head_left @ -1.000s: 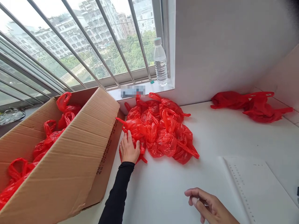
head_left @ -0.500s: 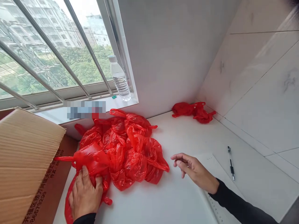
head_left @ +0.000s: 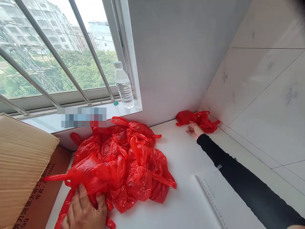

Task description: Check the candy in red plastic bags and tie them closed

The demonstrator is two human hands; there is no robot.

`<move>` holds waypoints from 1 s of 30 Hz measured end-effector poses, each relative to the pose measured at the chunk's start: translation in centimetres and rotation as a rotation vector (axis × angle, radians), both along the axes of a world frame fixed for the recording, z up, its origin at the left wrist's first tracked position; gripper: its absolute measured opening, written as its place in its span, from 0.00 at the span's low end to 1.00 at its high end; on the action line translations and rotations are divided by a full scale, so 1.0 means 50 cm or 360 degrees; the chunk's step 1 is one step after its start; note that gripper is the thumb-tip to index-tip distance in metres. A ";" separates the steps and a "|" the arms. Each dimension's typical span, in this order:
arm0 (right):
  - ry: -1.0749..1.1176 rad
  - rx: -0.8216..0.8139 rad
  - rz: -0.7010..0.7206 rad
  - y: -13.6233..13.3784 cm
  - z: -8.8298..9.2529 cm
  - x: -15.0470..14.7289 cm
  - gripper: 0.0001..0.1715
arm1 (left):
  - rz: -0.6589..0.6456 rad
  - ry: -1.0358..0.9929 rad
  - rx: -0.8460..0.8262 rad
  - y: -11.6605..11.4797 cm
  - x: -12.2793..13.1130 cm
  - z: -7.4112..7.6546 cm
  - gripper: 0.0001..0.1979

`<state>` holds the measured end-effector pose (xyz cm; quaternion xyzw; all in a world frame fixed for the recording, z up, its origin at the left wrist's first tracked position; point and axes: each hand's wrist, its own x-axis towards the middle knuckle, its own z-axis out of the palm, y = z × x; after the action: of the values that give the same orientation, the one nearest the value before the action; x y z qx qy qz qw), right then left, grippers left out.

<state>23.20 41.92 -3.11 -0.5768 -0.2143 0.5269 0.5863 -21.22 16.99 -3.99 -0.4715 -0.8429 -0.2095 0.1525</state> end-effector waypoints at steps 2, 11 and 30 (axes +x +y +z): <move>0.0037 0.0002 -0.0042 0.027 -0.002 0.005 0.17 | -0.0005 -0.0019 -0.0009 0.000 -0.004 -0.001 0.38; 0.0155 0.0097 -0.0148 0.042 0.007 0.014 0.16 | -0.0012 -0.0095 -0.0019 0.000 -0.001 0.000 0.38; 0.0532 0.0276 0.0378 -0.412 0.166 -0.025 0.20 | -0.0142 0.0130 0.0335 -0.054 0.049 0.030 0.36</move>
<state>21.93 21.29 5.18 -0.3997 -0.2251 0.6600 0.5949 -18.79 14.27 -2.50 -0.4980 -0.7876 -0.2842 0.2259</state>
